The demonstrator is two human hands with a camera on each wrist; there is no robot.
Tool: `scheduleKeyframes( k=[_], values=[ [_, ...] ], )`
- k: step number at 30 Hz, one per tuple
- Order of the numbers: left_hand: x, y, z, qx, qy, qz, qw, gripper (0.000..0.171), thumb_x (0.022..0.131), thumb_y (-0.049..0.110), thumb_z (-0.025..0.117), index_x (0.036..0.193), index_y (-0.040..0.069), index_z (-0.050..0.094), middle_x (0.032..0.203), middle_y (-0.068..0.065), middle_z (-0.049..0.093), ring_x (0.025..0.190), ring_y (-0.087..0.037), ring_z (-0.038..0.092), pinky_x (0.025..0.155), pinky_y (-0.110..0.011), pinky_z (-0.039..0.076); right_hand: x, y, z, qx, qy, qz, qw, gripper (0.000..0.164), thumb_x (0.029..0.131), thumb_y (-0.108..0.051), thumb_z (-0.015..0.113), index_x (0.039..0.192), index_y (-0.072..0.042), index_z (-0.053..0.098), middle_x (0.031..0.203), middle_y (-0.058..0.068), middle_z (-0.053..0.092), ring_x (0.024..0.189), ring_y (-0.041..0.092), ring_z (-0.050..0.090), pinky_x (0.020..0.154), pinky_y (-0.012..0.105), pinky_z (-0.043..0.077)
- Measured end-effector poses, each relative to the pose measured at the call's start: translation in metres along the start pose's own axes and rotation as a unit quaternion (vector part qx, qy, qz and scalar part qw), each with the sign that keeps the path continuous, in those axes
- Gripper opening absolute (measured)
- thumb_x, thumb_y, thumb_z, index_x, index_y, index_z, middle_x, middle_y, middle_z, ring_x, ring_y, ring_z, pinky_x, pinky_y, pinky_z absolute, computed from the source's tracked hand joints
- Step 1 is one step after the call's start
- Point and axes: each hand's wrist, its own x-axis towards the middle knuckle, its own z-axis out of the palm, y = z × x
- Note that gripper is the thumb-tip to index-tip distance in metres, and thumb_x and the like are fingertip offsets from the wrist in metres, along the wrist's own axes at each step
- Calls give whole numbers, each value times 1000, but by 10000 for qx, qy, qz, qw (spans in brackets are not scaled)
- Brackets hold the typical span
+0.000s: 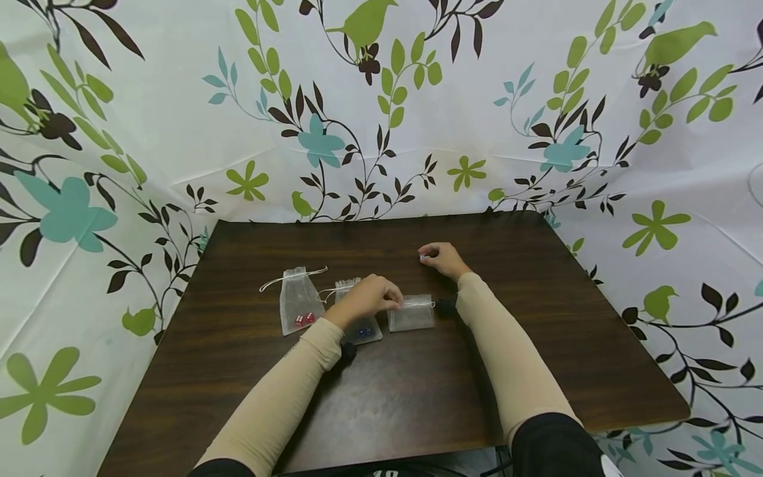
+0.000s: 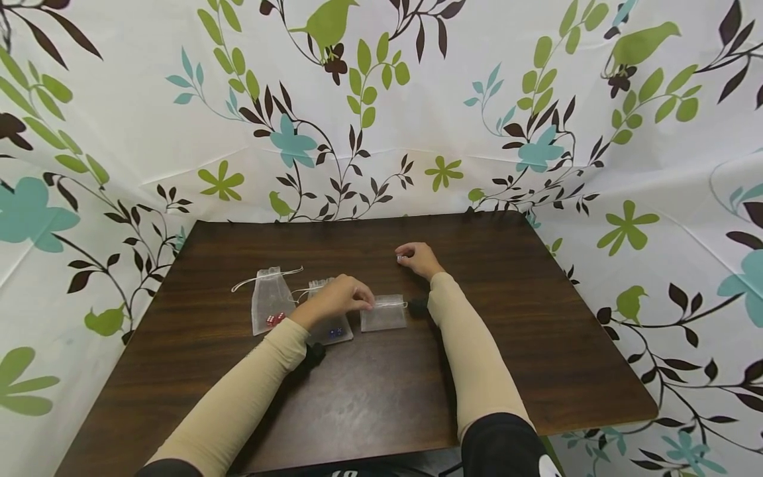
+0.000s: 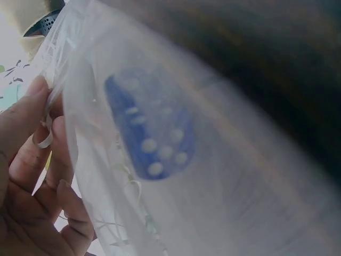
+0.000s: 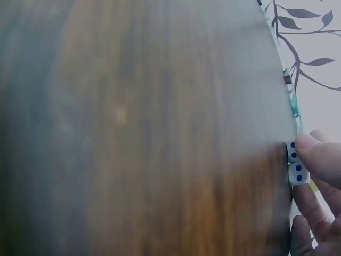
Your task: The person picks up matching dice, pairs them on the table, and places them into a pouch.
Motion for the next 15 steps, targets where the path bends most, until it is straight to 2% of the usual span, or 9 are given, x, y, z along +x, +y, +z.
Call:
scheduleKeyframes(
  k=[10,15],
  values=[
    [0,-1,0,-7,-49,-11,10000,6,91,21,77,92,16,79,86,9,74,73,-3,63,68,-24,52,-1,-1,-4,146,135,69,9998,26,96,-15,72,120,-4,72,120,14,68,114,31,59,99,48,46],
    [-1,-1,1,1,-39,54,10000,6,91,19,77,92,14,79,86,8,74,75,-3,64,70,-24,52,0,-4,-6,277,174,0,9995,26,96,-12,72,120,-2,72,115,15,70,101,30,64,90,45,51]
  ],
)
